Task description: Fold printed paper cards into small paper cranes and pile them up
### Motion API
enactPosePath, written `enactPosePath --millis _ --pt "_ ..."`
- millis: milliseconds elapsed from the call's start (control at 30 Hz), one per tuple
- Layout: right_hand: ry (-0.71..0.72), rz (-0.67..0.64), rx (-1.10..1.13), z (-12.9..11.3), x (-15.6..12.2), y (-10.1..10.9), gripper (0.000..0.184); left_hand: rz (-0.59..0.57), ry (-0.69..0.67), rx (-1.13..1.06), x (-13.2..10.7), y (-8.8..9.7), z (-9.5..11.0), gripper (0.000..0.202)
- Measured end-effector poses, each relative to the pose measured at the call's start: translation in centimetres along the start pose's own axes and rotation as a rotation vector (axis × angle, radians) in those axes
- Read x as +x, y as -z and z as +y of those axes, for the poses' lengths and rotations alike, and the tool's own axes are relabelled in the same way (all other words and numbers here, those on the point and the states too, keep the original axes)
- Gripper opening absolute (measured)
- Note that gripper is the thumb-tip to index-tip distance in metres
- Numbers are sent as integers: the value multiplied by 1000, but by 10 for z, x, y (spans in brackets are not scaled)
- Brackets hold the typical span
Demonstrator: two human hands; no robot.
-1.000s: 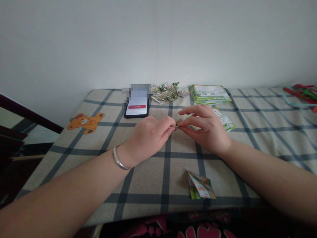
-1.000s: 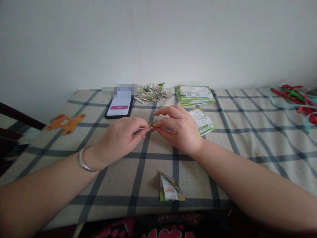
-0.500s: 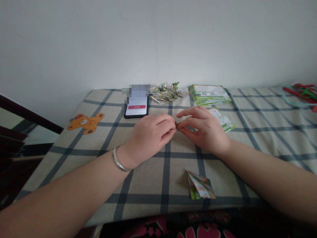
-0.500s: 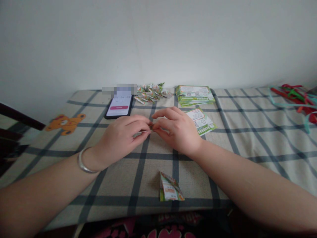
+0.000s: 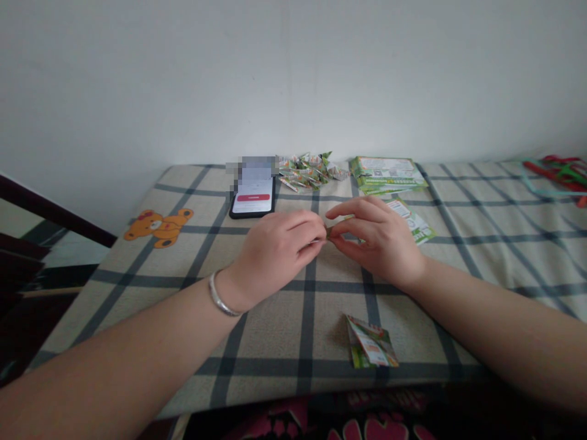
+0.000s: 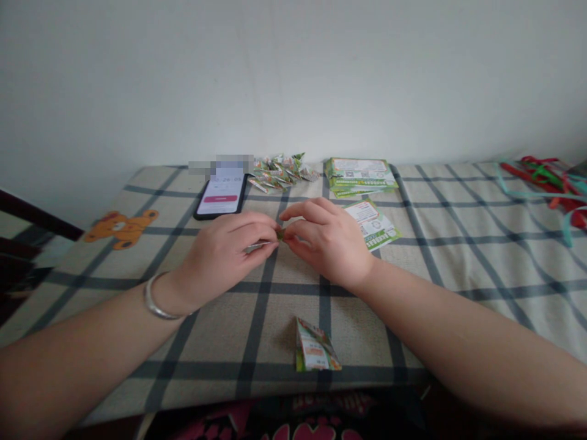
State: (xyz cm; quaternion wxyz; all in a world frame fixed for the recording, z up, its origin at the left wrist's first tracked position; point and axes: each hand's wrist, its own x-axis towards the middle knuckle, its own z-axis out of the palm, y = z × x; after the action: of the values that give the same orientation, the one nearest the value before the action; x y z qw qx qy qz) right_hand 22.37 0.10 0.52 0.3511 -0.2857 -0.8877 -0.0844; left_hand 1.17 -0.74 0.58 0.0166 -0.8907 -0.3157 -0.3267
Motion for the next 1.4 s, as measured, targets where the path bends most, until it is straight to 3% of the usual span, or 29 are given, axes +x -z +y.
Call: enactPosePath --millis 900,1233,1400 --pt "24 -2 -77 1 -3 0 4 -16 15 50 1 1 0 9" --pt "-20 -15 14 0 -1 0 6 -53 74 22 -2 -3 -3 4" --pt "-146 -52 28 -3 -4 -4 10 -18 90 58 -2 -4 -2 9"
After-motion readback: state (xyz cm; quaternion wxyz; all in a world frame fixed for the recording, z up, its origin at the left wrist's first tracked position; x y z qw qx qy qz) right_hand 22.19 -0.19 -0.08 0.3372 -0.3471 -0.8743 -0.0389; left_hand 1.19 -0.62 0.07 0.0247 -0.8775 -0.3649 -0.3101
